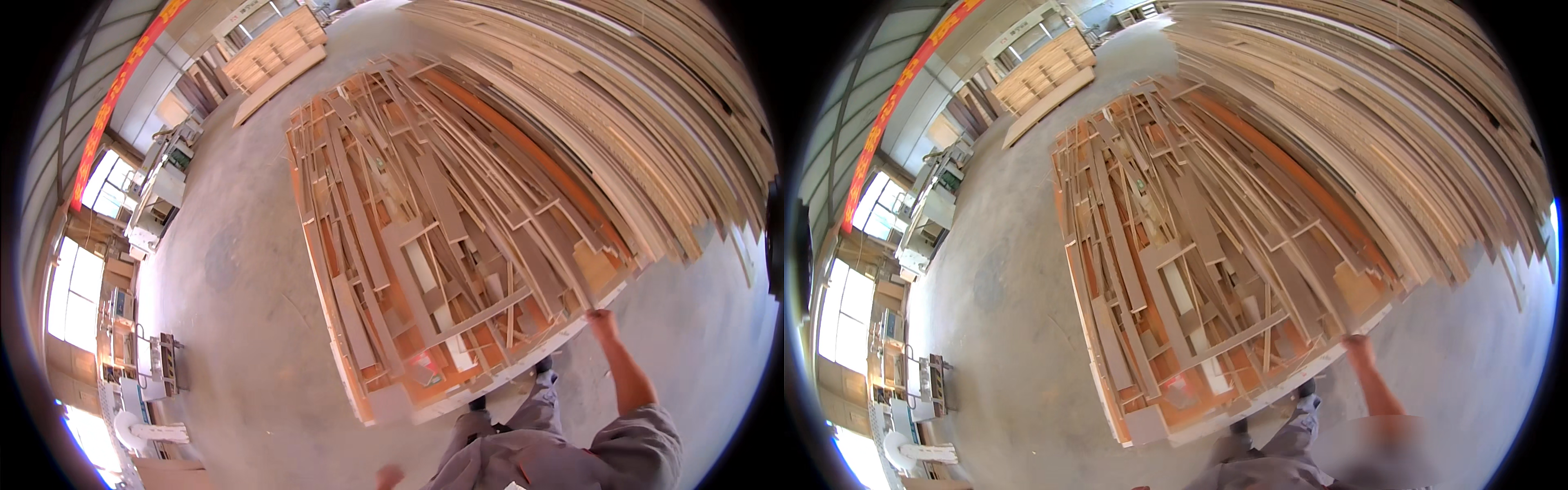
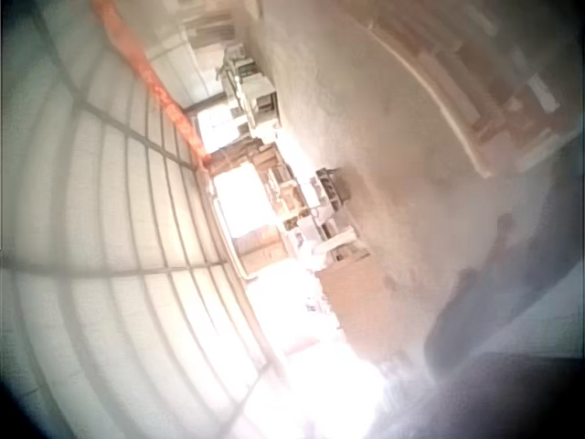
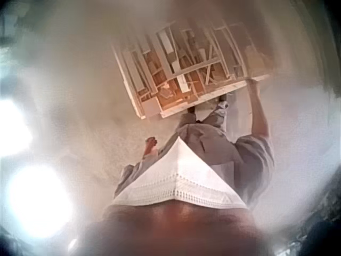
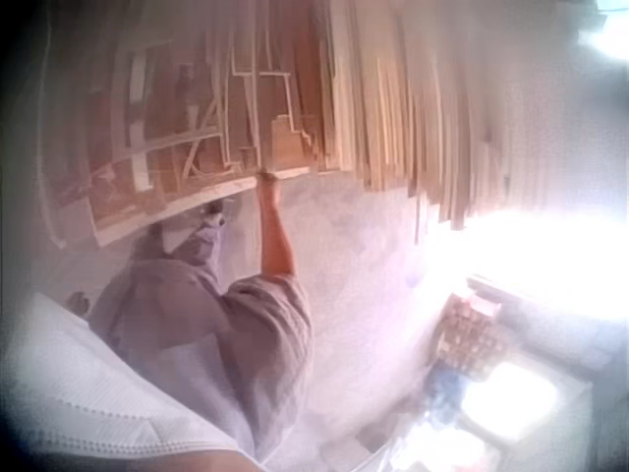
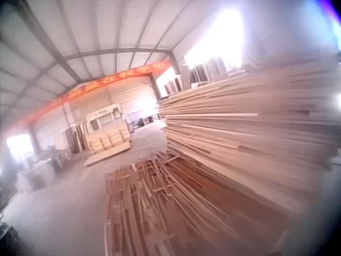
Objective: The person sits on the floor, then stands and applies small white labels to various cut wooden pieces on a large workbench. They then pick up a large wooden frame and carry it to a stack of similar pieces.
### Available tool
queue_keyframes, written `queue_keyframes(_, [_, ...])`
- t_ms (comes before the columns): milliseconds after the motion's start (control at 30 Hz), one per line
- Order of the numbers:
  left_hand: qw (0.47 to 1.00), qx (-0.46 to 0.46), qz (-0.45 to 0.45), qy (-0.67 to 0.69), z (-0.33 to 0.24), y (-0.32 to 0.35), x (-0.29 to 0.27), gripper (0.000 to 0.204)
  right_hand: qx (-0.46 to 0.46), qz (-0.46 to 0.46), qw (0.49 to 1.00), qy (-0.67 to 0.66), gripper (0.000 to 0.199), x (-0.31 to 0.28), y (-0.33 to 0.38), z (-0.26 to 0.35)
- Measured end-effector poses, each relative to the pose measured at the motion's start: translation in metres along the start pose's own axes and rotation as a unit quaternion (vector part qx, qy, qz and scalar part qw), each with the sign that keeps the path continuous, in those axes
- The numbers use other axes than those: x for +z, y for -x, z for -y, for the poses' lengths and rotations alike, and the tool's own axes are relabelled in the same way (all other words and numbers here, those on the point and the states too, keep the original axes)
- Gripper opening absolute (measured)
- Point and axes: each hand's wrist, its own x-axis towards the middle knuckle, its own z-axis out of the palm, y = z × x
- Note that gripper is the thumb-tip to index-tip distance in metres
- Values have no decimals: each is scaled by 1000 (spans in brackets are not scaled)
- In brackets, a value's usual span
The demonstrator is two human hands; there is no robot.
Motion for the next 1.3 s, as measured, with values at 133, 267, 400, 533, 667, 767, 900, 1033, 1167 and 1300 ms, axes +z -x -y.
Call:
queue_keyframes(133, [829, 28, 41, -558, -21, 14, 126, 22, 94, 68, 993, 28, 36, -69, -102, -26])
queue_keyframes(267, [722, 227, 88, -648, -93, 51, 273, 19, 72, 90, 968, 224, 41, -12, -112, -58])
queue_keyframes(400, [784, 148, 103, -594, -163, 83, 356, 18, 113, 120, 963, 213, 38, -4, -118, -69])
queue_keyframes(533, [841, 91, 94, -525, -149, 84, 347, 16, 120, 122, 962, 212, 38, -23, -144, -68])
queue_keyframes(667, [730, 173, 106, -652, -122, 84, 318, 13, 117, 58, 946, 296, 59, -26, -139, -67])
queue_keyframes(767, [875, 109, 70, -467, -164, 119, 369, 12, 190, -6, 960, 205, 68, -26, -131, -87])
queue_keyframes(900, [614, 296, 147, -717, -228, 143, 437, 20, 297, 18, 938, 175, 66, -20, -97, -147])
queue_keyframes(1033, [786, 155, 76, -593, -224, 164, 466, 20, 267, 179, 934, 155, 53, -5, -38, -157])
queue_keyframes(1167, [863, 205, 52, -459, -144, 146, 413, 19, 240, 310, 909, 143, 32, 1, 31, -141])
queue_keyframes(1300, [947, 54, -90, -303, -124, 182, 412, 20, 46, 436, 865, 244, 28, 9, 82, -134])
